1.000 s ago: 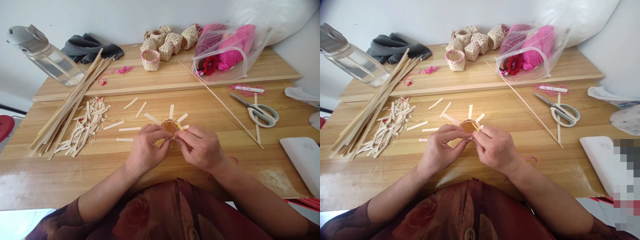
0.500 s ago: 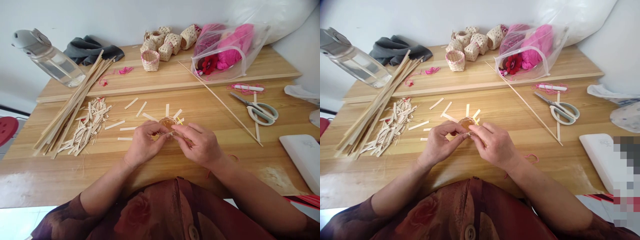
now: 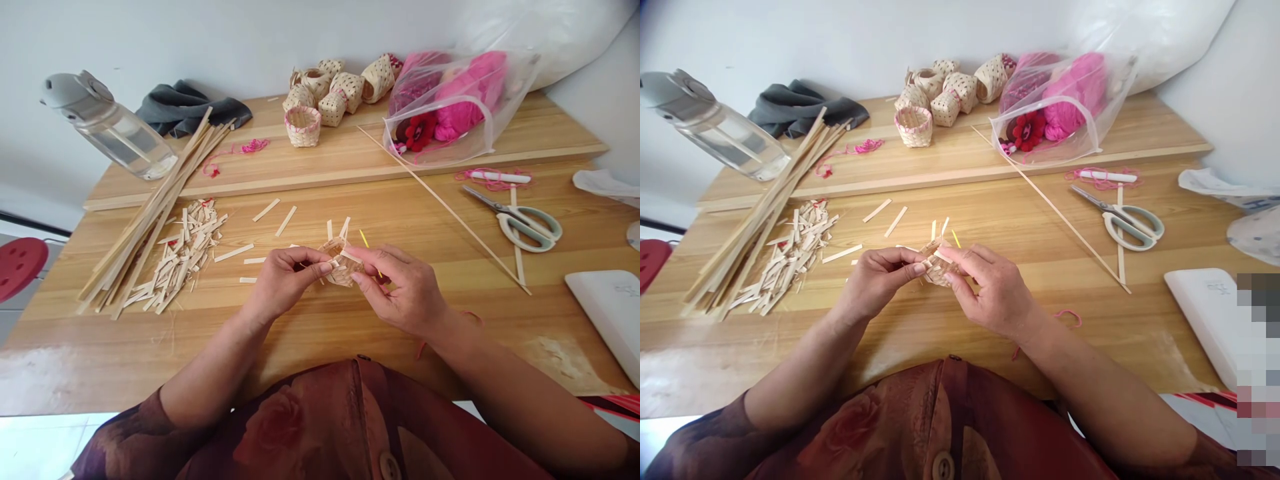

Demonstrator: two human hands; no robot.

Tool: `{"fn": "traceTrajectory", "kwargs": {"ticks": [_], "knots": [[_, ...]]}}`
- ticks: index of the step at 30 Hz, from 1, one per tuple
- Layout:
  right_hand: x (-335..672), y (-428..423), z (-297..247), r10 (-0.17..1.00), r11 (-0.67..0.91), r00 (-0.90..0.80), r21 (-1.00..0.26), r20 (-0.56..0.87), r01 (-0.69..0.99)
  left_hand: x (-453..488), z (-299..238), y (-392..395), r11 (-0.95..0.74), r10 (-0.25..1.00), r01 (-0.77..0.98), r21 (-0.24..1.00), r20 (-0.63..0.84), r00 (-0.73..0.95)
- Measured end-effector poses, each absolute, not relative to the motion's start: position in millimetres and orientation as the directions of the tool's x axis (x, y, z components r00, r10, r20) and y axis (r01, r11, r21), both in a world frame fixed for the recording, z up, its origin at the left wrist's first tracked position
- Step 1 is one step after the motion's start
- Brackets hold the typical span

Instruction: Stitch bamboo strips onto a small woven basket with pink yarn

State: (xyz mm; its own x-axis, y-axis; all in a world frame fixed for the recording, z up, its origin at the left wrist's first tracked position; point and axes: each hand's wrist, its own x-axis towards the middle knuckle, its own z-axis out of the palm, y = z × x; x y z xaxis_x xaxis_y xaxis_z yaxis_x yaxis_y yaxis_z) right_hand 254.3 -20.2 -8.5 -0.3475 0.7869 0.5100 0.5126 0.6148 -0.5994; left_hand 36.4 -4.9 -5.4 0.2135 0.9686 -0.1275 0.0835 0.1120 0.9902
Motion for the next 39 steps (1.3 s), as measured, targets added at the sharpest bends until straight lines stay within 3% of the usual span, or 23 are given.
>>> {"fn": "traceTrajectory", "kwargs": {"ticks": [10, 15, 21, 28, 39], "knots": [[250.3, -21.5, -7.1, 0.785, 0.613, -0.291, -0.619, 0.547, 0.490, 40.6, -5.7, -6.4, 0.224, 0.953, -0.050, 0.973, -0.207, 0.223], [251.2, -22.2, -5.3, 0.815, 0.579, -0.301, -0.671, 0.496, 0.463, 42.7, -4.8, -7.0, 0.210, 0.960, -0.039, 0.977, -0.199, 0.199], [254.2, -26.6, -2.1, 0.851, 0.524, -0.264, -0.718, 0.453, 0.458, 43.6, -4.9, -12.9, -0.063, 0.990, 0.150, 0.987, 0.043, 0.135], [254.6, -34.4, 1.4, 0.879, 0.472, -0.161, -0.765, 0.450, 0.438, 43.3, -6.3, -16.4, -0.385, 0.923, 0.325, 0.864, 0.357, 0.146], [251.2, -37.5, 4.4, 0.875, 0.484, -0.275, -0.738, 0.399, 0.471, 41.3, -7.5, -17.6, -0.518, 0.839, 0.492, 0.700, 0.528, 0.132]]}}
